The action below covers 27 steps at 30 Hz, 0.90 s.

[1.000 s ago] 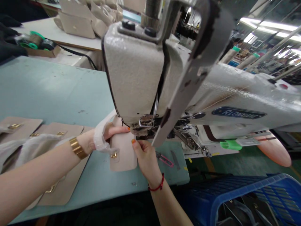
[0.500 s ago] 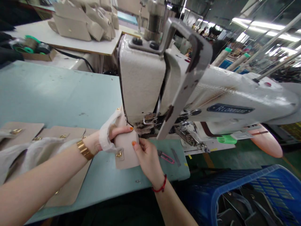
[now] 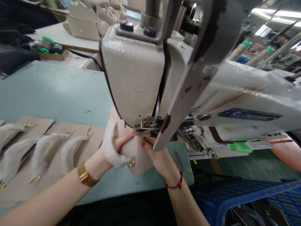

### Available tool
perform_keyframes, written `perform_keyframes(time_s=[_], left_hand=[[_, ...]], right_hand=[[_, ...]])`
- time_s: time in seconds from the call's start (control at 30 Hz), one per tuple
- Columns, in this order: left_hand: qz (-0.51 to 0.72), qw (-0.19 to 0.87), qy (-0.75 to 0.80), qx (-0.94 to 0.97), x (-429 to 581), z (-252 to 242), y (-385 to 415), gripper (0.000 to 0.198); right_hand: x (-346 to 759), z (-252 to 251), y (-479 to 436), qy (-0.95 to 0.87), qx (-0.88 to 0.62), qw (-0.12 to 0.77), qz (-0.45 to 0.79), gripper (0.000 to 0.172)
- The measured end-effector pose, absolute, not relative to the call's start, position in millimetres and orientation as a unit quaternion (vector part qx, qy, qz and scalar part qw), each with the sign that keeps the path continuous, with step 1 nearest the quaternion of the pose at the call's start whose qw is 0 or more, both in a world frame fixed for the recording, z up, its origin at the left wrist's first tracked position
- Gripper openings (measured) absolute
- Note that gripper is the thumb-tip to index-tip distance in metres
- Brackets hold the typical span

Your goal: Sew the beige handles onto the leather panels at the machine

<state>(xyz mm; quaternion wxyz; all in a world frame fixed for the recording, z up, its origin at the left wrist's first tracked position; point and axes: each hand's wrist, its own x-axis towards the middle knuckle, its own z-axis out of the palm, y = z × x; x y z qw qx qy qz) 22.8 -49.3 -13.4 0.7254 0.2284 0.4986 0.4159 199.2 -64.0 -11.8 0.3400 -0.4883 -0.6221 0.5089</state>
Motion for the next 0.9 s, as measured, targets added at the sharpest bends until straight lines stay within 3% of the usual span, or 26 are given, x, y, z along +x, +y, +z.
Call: perform_keyframes(time_s=[0.3,0.57,0.9], left_hand=[[0.499,0.699,0.483,0.172,44,-26,-62,0.077],[0.531,0.697,0.458,0.15,46,-18,-70,0.064],[0.554,0.686,0.451,0.137,48,-24,-70,0.075]], right_hand=[[210,-2,-53,-0.599,-0.511,0.306,0.535,0.03],[214,4,-52,-0.658,-0.494,0.282,0.493,0.033],[218,9,-49,-0.69,-0.498,0.248,0.462,0.037]])
